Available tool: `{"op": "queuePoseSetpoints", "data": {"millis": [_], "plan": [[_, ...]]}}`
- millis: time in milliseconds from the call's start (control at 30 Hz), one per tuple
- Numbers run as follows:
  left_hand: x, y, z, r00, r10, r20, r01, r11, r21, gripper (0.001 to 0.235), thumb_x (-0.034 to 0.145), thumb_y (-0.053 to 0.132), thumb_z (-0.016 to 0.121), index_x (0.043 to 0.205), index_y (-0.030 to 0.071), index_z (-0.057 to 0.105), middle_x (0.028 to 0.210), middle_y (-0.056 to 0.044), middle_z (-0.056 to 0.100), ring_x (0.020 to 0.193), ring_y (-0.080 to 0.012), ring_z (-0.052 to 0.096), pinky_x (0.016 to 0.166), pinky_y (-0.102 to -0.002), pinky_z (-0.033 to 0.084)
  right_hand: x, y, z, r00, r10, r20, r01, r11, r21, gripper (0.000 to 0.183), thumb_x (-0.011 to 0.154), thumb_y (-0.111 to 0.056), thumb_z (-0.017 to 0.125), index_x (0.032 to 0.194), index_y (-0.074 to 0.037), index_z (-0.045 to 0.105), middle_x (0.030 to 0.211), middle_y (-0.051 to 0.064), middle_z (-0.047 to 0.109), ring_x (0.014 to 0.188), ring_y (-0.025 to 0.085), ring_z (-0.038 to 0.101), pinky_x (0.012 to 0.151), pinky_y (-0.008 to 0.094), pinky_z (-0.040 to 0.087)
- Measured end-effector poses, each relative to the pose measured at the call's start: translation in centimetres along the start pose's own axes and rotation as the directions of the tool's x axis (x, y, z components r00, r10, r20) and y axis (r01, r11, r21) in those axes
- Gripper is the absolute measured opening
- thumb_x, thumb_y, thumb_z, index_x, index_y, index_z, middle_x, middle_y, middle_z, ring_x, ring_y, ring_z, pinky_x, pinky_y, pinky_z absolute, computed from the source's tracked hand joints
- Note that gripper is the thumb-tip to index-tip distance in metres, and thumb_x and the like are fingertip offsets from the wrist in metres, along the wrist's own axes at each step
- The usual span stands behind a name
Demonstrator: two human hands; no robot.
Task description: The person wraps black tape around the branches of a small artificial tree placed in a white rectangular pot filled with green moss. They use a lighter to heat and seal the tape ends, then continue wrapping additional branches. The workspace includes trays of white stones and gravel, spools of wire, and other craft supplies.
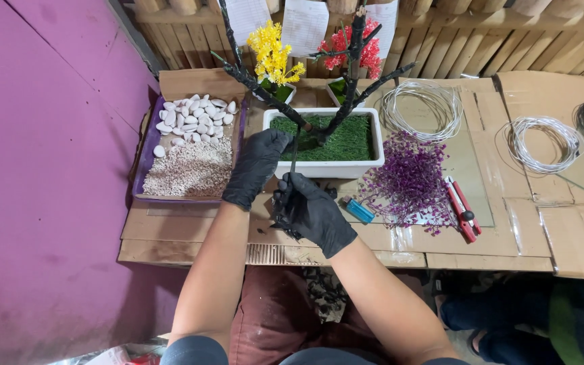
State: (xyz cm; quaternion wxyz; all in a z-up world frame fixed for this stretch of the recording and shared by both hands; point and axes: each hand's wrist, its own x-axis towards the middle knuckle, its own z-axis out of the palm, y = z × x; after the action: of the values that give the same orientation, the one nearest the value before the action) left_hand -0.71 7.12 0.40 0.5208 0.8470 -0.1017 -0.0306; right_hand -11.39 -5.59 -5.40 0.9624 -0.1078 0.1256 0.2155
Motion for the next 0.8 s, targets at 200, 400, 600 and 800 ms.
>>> {"op": "queuePoseSetpoints", "data": {"millis": [200,400,600,800], "plan": [[-1.5,4.4,1.1,0.994,0.080,-0.077,-0.097,0.960,-0.262,0.033,0.100,0.019,0.063,0.128,0.004,0.069,0.116,-0.022,0.074,0.116,-0.0396,0.066,0.101,-0.046,0.050,-3.4,-0.4,2.6,0.995,-0.064,0.076,0.055,0.991,0.121,0.019,0.103,-0.025,0.064,0.102,-0.009,0.074,0.090,0.002,0.073,0.086,0.019,0.069,0.082,0.031,0.055],[0.8,2.3,3.3,0.981,0.173,-0.082,-0.192,0.909,-0.371,0.026,0.098,0.016,0.068,0.122,0.007,0.073,0.115,-0.016,0.076,0.115,-0.0283,0.069,0.102,-0.044,0.053,-4.1,-3.9,2.1,0.968,-0.164,0.191,0.107,0.955,0.276,0.017,0.103,-0.026,0.062,0.107,-0.012,0.071,0.092,-0.003,0.067,0.089,0.014,0.062,0.083,0.028,0.049],[1.3,1.1,4.4,0.976,0.158,-0.149,-0.214,0.811,-0.545,0.020,0.095,0.012,0.075,0.115,0.010,0.075,0.109,-0.009,0.078,0.108,-0.0154,0.069,0.103,-0.038,0.053,-1.8,-10.0,2.0,0.938,-0.244,0.246,0.163,0.937,0.310,0.017,0.104,-0.021,0.062,0.113,-0.009,0.071,0.097,0.000,0.069,0.093,0.017,0.063,0.087,0.029,0.051],[2.3,0.9,5.2,0.958,0.213,-0.190,-0.283,0.789,-0.545,0.022,0.094,0.014,0.077,0.116,0.011,0.075,0.109,-0.009,0.078,0.109,-0.0199,0.071,0.103,-0.042,0.053,0.6,-12.1,2.1,0.934,-0.271,0.232,0.200,0.936,0.288,0.020,0.105,-0.022,0.060,0.118,-0.010,0.070,0.100,-0.002,0.069,0.095,0.015,0.062,0.086,0.030,0.051]]}}
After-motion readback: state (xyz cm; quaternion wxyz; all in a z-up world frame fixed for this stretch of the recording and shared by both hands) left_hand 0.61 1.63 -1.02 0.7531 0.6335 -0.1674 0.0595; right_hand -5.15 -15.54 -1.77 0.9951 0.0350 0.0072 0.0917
